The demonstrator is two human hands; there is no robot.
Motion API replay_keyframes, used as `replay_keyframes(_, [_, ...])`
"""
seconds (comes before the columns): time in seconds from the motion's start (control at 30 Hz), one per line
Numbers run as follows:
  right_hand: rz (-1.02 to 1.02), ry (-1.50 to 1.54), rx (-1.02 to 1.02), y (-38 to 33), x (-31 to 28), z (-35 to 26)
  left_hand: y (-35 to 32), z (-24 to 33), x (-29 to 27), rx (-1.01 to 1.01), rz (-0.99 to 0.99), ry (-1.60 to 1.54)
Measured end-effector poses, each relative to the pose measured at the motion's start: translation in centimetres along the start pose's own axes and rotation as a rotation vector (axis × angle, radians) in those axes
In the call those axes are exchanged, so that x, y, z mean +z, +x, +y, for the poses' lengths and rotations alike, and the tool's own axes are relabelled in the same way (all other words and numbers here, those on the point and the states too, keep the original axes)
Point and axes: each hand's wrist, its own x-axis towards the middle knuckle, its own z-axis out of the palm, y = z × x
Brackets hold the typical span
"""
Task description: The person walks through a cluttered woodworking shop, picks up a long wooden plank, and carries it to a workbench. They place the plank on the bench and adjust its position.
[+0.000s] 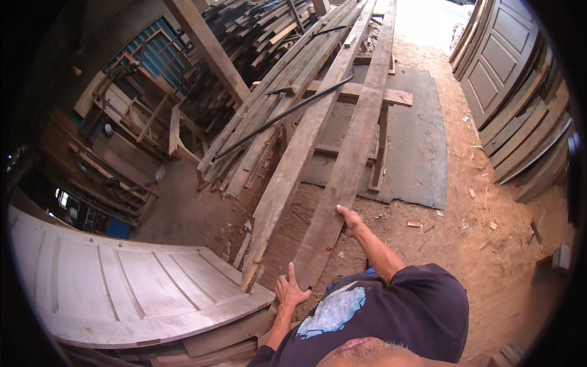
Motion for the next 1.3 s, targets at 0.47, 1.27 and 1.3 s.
replay_keyframes(0.47, [0.248,-1.095,-0.417,-9.7,4.0,-6.1,2.6,-4.8,3.0,0.343,-0.436,-0.98])
replay_keyframes(1.27, [-0.011,-0.608,-0.286,-6.6,2.4,-3.3,8.4,-6.7,-2.2,0.604,-0.431,-0.941])
replay_keyframes(1.3, [0.025,-0.566,-0.255,-7.4,2.1,-2.8,8.5,-5.5,-3.0,0.645,-0.422,-0.884])
